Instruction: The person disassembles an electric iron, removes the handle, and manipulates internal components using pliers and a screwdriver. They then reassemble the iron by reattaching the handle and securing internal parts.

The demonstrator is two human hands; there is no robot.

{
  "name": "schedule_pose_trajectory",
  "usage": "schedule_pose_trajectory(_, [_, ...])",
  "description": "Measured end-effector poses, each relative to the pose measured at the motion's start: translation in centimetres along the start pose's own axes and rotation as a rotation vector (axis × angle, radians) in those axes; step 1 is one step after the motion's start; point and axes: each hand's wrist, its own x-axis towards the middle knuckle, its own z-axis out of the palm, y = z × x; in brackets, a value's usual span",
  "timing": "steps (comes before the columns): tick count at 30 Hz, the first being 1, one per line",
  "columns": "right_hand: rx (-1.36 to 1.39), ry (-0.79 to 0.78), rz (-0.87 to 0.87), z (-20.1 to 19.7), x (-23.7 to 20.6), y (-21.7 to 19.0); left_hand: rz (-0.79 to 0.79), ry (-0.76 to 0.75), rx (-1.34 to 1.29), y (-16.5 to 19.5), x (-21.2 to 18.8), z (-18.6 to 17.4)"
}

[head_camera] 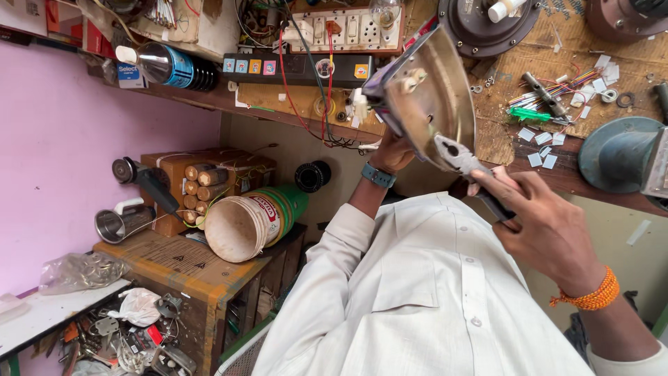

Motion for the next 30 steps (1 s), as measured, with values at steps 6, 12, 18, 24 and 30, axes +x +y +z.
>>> schedule_pose_trajectory(6, [0.094,0.166,-0.071,-0.5,-1.3,0.8,0.008,-0.018,-0.003,-0.8,0.2,0.0])
schedule_pose_trajectory(12, [0.196,0.393,-0.187,0.0,-1.7,0.7,0.019,-0.035,0.019,-1.0,-0.2,0.5])
schedule_pose_trajectory(18, [0.134,0.256,-0.058,0.6,-2.4,0.8,-0.002,-0.06,0.033,-1.3,0.2,1.3])
schedule_pose_trajectory(24, [0.024,0.21,-0.043,-0.1,-3.0,0.6,0.02,-0.09,-0.007,-2.6,-1.0,1.5])
schedule_pose_trajectory(30, [0.099,0.201,-0.075,0.1,-3.5,0.9,-0.003,0.012,0.069,-2.7,-0.6,2.1])
